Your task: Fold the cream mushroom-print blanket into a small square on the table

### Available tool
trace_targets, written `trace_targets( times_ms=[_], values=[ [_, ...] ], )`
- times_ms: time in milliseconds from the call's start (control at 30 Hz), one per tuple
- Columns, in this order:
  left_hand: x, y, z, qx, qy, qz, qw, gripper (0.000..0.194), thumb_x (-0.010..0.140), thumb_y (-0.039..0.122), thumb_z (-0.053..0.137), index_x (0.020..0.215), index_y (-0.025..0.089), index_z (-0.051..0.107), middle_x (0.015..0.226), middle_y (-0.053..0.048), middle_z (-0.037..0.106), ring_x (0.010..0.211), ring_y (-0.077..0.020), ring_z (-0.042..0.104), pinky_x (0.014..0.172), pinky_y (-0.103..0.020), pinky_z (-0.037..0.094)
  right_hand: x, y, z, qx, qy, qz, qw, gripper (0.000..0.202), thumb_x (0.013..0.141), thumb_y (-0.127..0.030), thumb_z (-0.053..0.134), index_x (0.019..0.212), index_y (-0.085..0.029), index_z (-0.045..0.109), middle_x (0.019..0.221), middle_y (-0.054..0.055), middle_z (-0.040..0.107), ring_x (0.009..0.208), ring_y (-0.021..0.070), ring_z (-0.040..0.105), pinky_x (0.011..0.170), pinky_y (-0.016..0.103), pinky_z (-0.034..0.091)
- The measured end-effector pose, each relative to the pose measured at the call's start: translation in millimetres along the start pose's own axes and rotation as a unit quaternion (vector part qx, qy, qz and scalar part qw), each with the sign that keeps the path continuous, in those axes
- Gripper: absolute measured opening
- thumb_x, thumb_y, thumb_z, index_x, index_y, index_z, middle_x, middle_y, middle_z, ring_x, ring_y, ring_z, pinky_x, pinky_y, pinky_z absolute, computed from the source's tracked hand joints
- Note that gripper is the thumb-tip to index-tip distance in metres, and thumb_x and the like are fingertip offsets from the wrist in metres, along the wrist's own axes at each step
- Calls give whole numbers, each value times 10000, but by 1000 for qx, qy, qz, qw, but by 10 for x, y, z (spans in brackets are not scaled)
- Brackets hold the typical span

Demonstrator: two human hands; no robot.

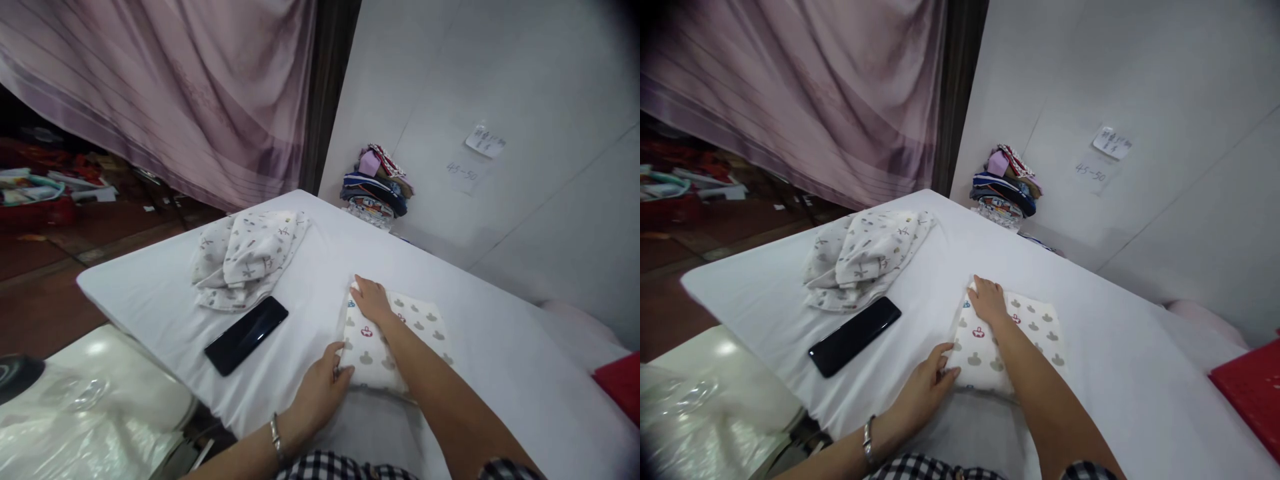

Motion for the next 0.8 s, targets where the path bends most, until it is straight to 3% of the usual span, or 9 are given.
trace_targets(
  times_ms=[167,300,400,500,633,733,800],
  values=[
    [24,35,-30,20,-11,-12,1000,430,814,389,458,1194,187,458,767,-20,604,706,-180,553,648,-283,390,0,-1,7,30,2,0,1000,503,905,-401,316,1354,-184,383,1337,94,476,1245,216,380,1039,416,190],
    [109,94,-159,-19,-39,-23,999,429,819,488,425,1102,183,530,810,-29,635,697,-167,569,636,-272,409,-13,128,-169,157,3,30,987,535,882,-446,366,1373,-231,362,1391,55,418,1278,201,357,1065,400,215],
    [254,112,-314,39,-9,-10,999,446,799,544,435,1038,196,579,873,-38,655,694,-167,576,669,-283,414,-174,506,-446,234,87,77,965,545,854,-481,418,1350,-258,402,1423,26,372,1295,197,339,1045,351,291],
    [505,118,-401,63,6,-27,998,507,767,558,486,1100,184,560,963,-74,655,739,-182,594,688,-286,423,-520,1049,-671,222,139,203,943,540,814,-464,502,1288,-205,491,1346,84,468,1216,249,441,1016,372,338],
    [885,212,-330,-34,-16,-96,995,651,739,503,572,1261,138,437,1185,-134,579,815,-178,610,678,-257,451,-1050,1556,-701,251,83,368,891,632,803,-459,522,1337,-137,421,1236,157,547,1059,272,562,880,382,455],
    [1084,334,-232,-85,-27,-133,987,721,753,485,575,1323,103,352,1144,-147,601,779,-178,608,599,-249,455,-1275,1618,-619,364,13,423,830,709,796,-517,516,1379,-156,338,1190,156,579,905,231,624,699,323,513],
    [1171,391,-191,-90,-12,-150,985,763,746,491,586,1336,85,322,1144,-162,596,803,-188,608,577,-246,454,-1319,1582,-593,408,6,438,801,733,776,-524,550,1379,-169,331,1182,150,589,860,208,633,647,290,511]
  ],
)
Point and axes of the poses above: each hand's wrist, its own x-axis towards the middle knuckle, its own z-axis out of the palm, y = z × x, the point moved 1 cm from there along x, towards the middle knuckle
